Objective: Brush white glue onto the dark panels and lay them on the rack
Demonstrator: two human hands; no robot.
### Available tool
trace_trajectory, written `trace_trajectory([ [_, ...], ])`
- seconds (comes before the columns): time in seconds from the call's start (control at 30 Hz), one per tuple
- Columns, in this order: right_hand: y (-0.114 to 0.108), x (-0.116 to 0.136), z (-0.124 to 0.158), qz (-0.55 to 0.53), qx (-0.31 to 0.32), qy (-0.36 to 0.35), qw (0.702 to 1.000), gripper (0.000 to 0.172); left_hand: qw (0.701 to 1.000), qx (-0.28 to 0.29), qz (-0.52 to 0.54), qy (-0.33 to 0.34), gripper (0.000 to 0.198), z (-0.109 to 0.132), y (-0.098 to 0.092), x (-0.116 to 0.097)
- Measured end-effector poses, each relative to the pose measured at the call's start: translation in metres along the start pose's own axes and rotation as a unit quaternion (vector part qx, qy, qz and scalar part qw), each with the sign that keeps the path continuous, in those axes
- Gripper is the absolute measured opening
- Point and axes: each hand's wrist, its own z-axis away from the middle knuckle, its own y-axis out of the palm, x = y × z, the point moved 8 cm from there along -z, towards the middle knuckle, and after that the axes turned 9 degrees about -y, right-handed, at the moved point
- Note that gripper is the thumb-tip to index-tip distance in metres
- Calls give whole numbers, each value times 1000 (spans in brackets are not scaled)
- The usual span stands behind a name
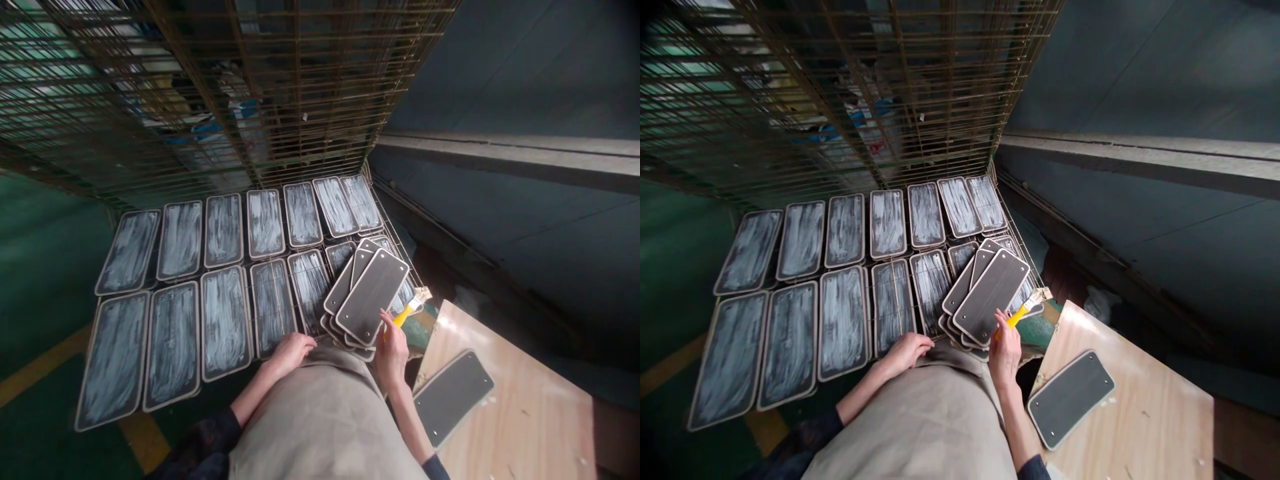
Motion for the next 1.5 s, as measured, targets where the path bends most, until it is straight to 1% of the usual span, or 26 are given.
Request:
trace_trajectory([
  [0.07,0,1,0,-4,2,0,1000,39,1000,-5,-19,-16,23,0,1,8],
  [0.1,1,1,1,-5,2,-1,1000,39,999,-18,-34,-18,23,0,-1,11],
  [0.2,1,2,1,-5,2,-2,1000,40,995,-72,-71,-1,22,0,-7,11],
  [0.23,1,3,1,-5,2,-3,1000,41,994,-78,-73,7,20,1,-9,10],
  [0.3,1,3,1,-4,1,-2,1000,40,996,-57,-64,29,13,3,-7,6],
  [0.33,1,3,1,-5,1,-2,1000,40,996,-42,-60,43,12,5,-6,3],
  [0.4,1,3,1,-4,-1,-2,1000,40,996,-14,-67,63,18,9,-3,1],
  [0.43,1,3,1,-3,-3,-2,1000,40,995,-5,-79,66,17,11,-1,2],
  [0.53,0,3,1,-2,-7,0,1000,41,991,35,-118,61,7,16,5,9],
  [0.6,-1,3,1,-4,-4,2,1000,41,990,61,-112,59,11,19,8,9],
  [0.63,-2,3,1,-4,-3,3,1000,40,991,64,-98,59,14,19,8,7],
  [0.67,-4,2,1,-5,-1,3,1000,40,994,57,-75,58,18,18,7,4],
  [0.73,-8,0,-1,-9,2,2,1000,40,999,25,-11,46,26,11,2,-6],
  [0.8,-13,-4,-3,-14,6,4,1000,39,998,-19,57,32,30,-1,-3,-18],
  [0.87,-18,-8,-7,-24,11,4,1000,37,992,-77,96,34,30,-18,-8,-34],
  [0.9,-20,-9,-9,-30,14,3,999,35,988,-112,94,41,30,-26,-11,-44],
  [0.97,-26,-11,-14,-44,20,-3,999,33,981,-179,44,57,30,-40,-16,-64],
  [1.0,-29,-12,-16,-51,21,-6,998,33,977,-201,3,63,32,-46,-17,-74],
  [1.07,-35,-12,-20,-62,18,-5,998,34,970,-218,-89,60,35,-56,-15,-90],
  [1.13,-39,-14,-23,-77,17,5,997,36,964,-201,-169,37,36,-65,-10,-99],
  [1.2,-43,-16,-23,-91,10,24,995,38,960,-167,-225,12,31,-72,-5,-101],
  [1.3,-46,-19,-24,-101,-10,47,994,40,959,-124,-255,6,26,-80,0,-101],
  [1.37,-48,-22,-26,-97,-21,60,993,40,967,-110,-230,20,27,-84,2,-102],
  [1.4,-48,-23,-28,-95,-23,68,993,40,975,-96,-200,31,28,-85,4,-101],
  [1.43,-49,-24,-29,-93,-26,75,993,39,984,-73,-156,42,28,-86,7,-101],
  [1.5,-50,-26,-33,-95,-32,87,991,38,997,-9,-46,57,25,-86,16,-99],
])
